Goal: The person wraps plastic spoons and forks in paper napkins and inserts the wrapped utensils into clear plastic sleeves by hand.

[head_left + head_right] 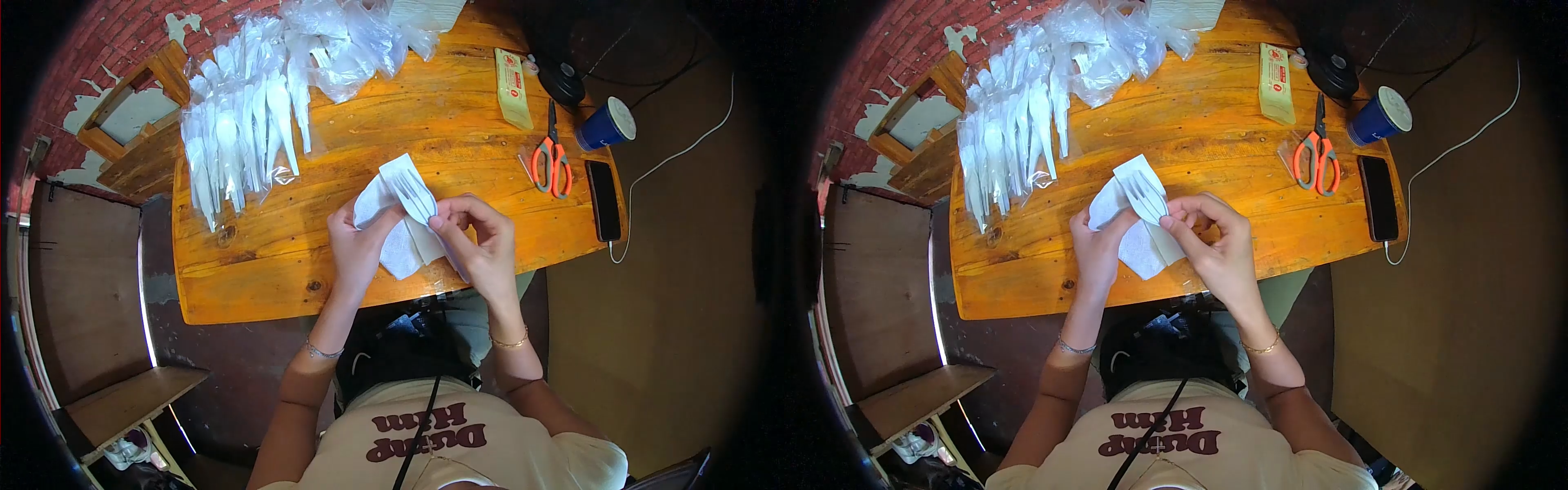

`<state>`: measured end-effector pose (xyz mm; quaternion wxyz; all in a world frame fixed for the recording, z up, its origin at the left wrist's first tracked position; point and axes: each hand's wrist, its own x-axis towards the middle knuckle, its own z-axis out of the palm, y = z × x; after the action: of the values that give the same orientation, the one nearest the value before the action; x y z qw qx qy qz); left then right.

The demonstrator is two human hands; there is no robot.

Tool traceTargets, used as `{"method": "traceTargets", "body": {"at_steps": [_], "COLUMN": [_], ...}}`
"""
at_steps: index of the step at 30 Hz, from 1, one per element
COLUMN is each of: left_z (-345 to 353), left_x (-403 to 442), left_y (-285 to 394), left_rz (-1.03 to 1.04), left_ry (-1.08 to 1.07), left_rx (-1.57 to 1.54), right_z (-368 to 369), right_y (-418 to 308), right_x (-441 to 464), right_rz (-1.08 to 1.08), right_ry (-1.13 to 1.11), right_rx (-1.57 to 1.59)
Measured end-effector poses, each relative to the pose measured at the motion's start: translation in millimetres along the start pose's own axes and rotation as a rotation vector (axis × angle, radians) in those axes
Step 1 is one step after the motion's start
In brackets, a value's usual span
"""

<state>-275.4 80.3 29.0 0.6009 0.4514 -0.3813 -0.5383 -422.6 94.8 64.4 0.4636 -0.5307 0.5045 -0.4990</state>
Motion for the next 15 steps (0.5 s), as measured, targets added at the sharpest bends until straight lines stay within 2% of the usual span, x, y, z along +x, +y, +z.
{"method": "traceTargets", "body": {"at_steps": [3,6,12,15], "left_z": [-0.3,-0.9,3.7,4.5], "left_x": [-0.9,-2.9,-5.3,-4.8], "left_y": [-0.3,-3.1,-1.3,-1.6], "left_rz": [-0.046,-0.064,-0.019,-0.016], "left_ry": [-0.019,-0.027,-0.004,0.001], "left_rx": [-0.003,-0.030,0.053,0.044], "right_z": [-2.4,-2.1,1.1,-3.1], "right_y": [8.1,9.7,10.5,4.8], "right_x": [3.6,3.6,-0.3,-2.0], "right_rz": [0.051,0.103,0.065,0.040], "right_ry": [0.016,0.035,0.137,0.096], "right_rx": [-0.116,-0.083,0.055,0.001]}}
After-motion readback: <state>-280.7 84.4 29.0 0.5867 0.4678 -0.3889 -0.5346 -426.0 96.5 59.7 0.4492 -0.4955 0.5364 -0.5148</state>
